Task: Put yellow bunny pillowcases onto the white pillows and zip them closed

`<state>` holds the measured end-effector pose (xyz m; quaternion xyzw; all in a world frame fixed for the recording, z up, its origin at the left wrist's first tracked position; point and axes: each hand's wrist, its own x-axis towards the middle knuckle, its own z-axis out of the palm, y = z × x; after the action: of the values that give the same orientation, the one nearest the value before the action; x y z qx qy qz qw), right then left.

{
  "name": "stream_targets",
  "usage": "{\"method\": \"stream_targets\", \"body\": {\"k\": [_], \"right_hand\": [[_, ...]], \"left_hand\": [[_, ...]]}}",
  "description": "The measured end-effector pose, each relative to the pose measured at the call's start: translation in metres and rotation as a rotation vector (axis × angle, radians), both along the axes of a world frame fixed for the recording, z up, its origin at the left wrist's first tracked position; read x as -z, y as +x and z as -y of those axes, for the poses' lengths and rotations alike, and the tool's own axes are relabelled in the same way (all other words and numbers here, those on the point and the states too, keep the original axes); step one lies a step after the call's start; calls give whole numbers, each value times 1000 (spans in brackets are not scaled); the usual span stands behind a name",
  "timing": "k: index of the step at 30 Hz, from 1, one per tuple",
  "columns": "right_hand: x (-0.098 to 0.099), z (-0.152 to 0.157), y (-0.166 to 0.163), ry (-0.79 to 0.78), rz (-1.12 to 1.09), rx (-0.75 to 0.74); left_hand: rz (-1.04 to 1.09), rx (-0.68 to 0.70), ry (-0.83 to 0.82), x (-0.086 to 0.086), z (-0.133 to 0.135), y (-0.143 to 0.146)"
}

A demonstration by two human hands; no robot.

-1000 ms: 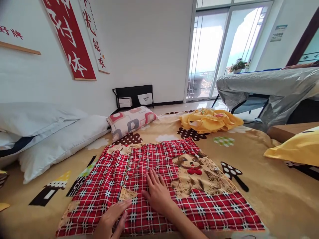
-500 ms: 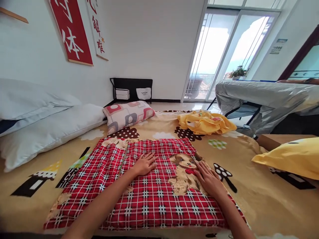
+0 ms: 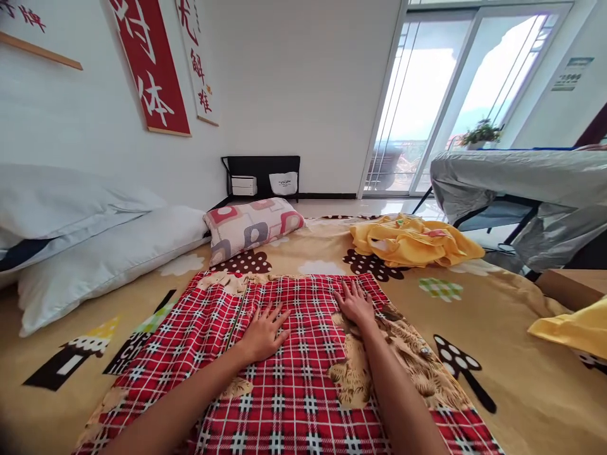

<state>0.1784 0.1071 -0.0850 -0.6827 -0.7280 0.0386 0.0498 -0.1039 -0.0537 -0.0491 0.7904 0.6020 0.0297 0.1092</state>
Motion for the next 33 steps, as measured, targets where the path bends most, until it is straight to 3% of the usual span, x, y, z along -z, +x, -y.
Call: {"method": "stream_targets", "body": {"k": [6,9,12,16,19,21,25,29,33], "right_hand": [[5,-29,35,-26,-28,-89],[5,-39,51,11,-36,-95],[11,-42,53,57,-31,-43],[18,-40,54,105,-40,-51],[23,-41,60,122,-47,-85],[27,-43,64,138,-51,-103],[35,-50,68,135,-64,-89],[38,-54,67,112,-80,-56],[34,-55,64,92,-100,-46]], "left_hand": [[-283,57,-157,-48,-8,15],[-374,97,-199,-71,-30,30],[-356,107,-108,-80,-63,64],[-198,183,125,-66,-117,145],[-106,247,225,-37,-147,197],[-82,257,229,-15,-159,210],[-19,140,193,15,-174,177],[-7,23,120,20,-171,101],[-79,-103,125,20,-148,16]]}}
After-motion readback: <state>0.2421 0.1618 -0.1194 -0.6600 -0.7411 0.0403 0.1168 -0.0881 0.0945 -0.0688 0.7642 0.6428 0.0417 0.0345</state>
